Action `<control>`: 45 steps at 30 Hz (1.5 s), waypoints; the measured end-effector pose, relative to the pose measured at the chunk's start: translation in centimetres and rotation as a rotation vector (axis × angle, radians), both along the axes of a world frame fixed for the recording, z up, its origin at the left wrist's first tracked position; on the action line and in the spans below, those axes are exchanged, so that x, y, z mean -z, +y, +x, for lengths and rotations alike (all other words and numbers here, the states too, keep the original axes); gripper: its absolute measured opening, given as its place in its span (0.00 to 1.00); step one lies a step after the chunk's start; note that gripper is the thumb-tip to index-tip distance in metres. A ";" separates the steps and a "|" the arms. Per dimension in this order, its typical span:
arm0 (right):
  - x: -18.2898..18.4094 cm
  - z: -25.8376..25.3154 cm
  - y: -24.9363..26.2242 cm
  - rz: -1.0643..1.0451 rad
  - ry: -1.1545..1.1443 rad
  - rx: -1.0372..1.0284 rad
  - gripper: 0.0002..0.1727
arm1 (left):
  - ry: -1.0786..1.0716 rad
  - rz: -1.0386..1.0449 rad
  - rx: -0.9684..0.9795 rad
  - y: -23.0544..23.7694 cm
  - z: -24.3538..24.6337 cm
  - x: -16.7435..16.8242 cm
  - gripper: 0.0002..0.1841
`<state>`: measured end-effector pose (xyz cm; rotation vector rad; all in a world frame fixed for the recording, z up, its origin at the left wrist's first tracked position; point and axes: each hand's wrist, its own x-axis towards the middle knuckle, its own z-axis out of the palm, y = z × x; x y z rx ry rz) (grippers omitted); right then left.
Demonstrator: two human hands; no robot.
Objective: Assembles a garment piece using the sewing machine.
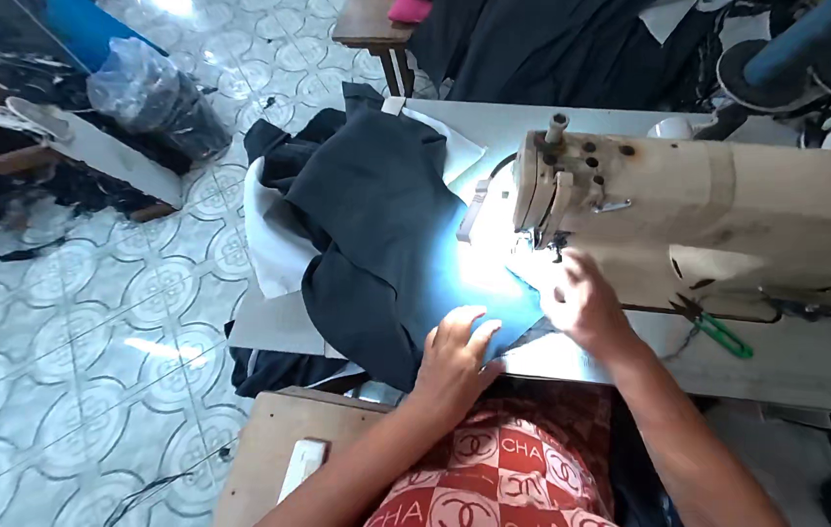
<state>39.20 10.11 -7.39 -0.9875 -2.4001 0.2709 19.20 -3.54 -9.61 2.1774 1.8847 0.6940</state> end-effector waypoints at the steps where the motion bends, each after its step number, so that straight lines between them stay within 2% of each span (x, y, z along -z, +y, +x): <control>1: 0.8 0.1 -1.5 0.043 0.004 -0.143 0.09 | 0.011 0.024 -0.028 -1.0 0.0 0.6 0.25; 4: 2.8 0.0 -2.9 0.075 -0.098 -0.332 0.17 | 0.025 0.039 -0.071 -2.6 -1.0 1.7 0.24; 8: 3.8 0.2 -1.8 0.132 -0.081 -0.300 0.14 | -0.076 0.037 -0.034 -3.9 -2.7 2.2 0.13; 12: 3.4 -0.1 -1.7 0.010 -0.003 -0.291 0.17 | -0.193 0.035 -0.060 -4.4 -3.2 2.1 0.15; 17: 2.5 -0.1 -1.6 -0.152 -0.012 -0.273 0.18 | -0.194 0.047 -0.096 -4.3 -2.8 1.9 0.15; 22: 2.3 -0.5 -2.1 -0.209 -0.011 -0.221 0.15 | -0.182 0.088 -0.146 -3.9 -2.2 1.7 0.15; 28: 2.3 -1.5 -2.7 -0.266 0.014 -0.124 0.14 | -0.199 0.040 -0.130 -4.0 -2.2 1.1 0.16; 31: 1.9 -2.1 -3.4 -0.274 0.078 -0.077 0.12 | -0.093 0.020 -0.183 -3.6 -1.7 0.7 0.18; 33: 1.4 -2.6 -4.1 -0.256 0.111 -0.042 0.12 | -0.006 -0.006 -0.249 -3.1 -1.1 0.5 0.25; 34: 1.3 -2.8 -4.4 -0.237 0.122 -0.022 0.12 | 0.019 -0.014 -0.274 -2.9 -0.9 0.5 0.25; 37: 1.3 -2.7 -4.7 -0.165 0.121 -0.002 0.12 | 0.040 -0.007 -0.296 -2.7 -0.8 0.5 0.12; 38: 1.4 -2.5 -4.6 -0.153 0.110 -0.005 0.12 | 0.044 0.001 -0.295 -2.7 -0.9 0.6 0.12; 40: 1.9 -2.3 -4.4 -0.165 0.061 -0.022 0.15 | 0.054 0.027 -0.286 -3.0 -1.0 0.8 0.14; 43: 2.2 -2.7 -4.5 -0.149 -0.015 -0.028 0.29 | 0.044 0.054 -0.282 -3.3 -1.2 1.0 0.15; 45: 2.4 -3.5 -5.0 -0.089 -0.035 0.007 0.30 | 0.041 0.067 -0.288 -3.3 -1.2 1.1 0.15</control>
